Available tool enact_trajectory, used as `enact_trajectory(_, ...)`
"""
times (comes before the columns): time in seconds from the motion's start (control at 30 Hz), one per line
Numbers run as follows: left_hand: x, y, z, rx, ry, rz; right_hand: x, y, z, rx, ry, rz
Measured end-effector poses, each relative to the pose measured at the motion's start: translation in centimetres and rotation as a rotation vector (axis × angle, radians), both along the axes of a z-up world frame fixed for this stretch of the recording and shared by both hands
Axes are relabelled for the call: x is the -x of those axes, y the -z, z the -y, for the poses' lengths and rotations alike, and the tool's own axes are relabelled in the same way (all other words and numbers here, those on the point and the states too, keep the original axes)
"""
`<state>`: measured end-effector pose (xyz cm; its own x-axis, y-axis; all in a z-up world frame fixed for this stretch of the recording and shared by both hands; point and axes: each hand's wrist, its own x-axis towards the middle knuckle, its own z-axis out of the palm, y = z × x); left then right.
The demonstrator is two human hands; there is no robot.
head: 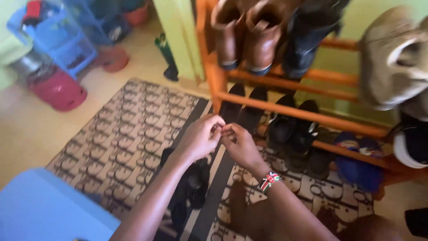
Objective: Lacing a pair of black boots on a shoe rack.
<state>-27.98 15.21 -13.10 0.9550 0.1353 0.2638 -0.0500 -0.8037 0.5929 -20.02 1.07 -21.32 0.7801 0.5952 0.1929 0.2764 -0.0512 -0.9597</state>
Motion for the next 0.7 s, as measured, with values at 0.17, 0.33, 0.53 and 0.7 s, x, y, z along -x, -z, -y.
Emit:
enact_trajectory(0.17, 3.3, 8.2, -5.2, 0.011, -0.056, -0.102, 1.8, 9.0, -3.7, 0.029, -0.142, -0.086)
enact_trajectory(0.33, 5.7, 15.5, -9.3, 0.031, -0.120, -0.104, 2.2, 10.7, -4.1, 0.298, -0.175, 0.010)
enact_trajectory(0.53, 4.0, 23.7, -15.0, 0.040, -0.372, -0.366, -2.3, 11.6, -6.4, 0.571, -0.239, -0.048)
enact_trajectory(0.7, 0.7, 35.9, -24.3, -0.141, -0.456, -0.480, -4.5, 11.6, -8.8, 0.743, -0.316, 0.143)
